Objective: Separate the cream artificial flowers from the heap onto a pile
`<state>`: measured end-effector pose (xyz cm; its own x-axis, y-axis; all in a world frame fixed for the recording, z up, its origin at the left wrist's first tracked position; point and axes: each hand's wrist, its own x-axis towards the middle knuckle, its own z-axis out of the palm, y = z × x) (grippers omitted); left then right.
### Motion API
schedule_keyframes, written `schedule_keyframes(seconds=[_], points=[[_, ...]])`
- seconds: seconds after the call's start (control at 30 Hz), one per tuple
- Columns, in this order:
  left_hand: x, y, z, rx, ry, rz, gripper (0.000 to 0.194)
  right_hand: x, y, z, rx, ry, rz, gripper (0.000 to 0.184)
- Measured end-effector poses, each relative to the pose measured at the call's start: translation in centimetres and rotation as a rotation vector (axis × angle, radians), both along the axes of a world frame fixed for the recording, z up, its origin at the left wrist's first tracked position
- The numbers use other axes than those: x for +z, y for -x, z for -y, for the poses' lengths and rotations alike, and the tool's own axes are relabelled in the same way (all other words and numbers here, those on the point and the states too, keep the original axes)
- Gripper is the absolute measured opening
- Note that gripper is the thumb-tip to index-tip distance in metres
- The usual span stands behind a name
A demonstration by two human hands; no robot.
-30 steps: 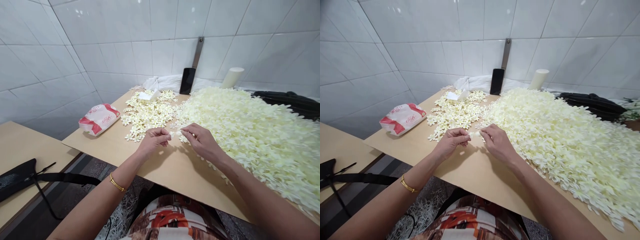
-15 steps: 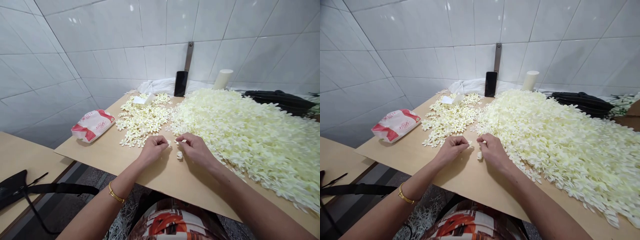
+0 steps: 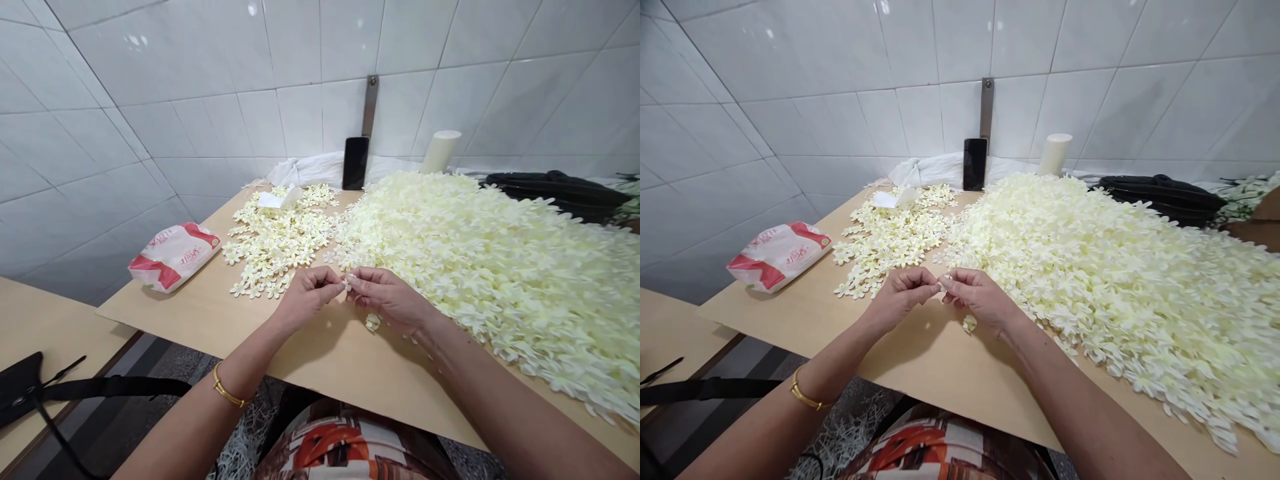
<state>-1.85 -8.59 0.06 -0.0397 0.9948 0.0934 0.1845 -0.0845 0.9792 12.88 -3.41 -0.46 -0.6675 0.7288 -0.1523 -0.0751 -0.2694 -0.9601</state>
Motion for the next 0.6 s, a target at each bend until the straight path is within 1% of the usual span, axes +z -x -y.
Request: schedule_keyframes(seconds=[0.1, 0.2, 0.27, 0.33, 0.43, 0.5, 0.6], points=[[0.2, -0.3, -0.1, 0.015, 0.029, -0.007, 0.015, -0.1, -0.2, 0.0, -0.112, -0.006, 0.000, 0.033], [0.1, -0.6, -0.4, 0.019, 0.041, 0.046, 0.016, 0.0, -0.2, -0.1, -0.153, -0.019, -0.034, 0.033], [0.0, -0.7, -0.6, 0.041, 0.059, 0.128, 0.018, 0.0, -0.3, -0.2, -0.154, -0.054, -0.051, 0.032], [-0.3, -1.0, -0.8, 0.063, 0.107, 0.263, 0.019, 0.1, -0.4, -0.3, -0.153, -0.132, -0.040, 0.031], [-0.5, -1.6, -1.0, 0.057, 0.157, 0.439, 0.022, 0.0, -0.6, -0.3, -0.146, -0.240, -0.005, 0.030], [-0.5, -2.1, -1.0, 0.085, 0.108, 0.465, 0.020, 0.0, -0.6, -0.3, -0.130, -0.237, -0.004, 0.030], [-0.2, -2.6, -0.9, 0.141, 0.038, 0.506, 0.018, 0.1, -0.7, -0.1, -0.135, -0.175, -0.028, 0.030]])
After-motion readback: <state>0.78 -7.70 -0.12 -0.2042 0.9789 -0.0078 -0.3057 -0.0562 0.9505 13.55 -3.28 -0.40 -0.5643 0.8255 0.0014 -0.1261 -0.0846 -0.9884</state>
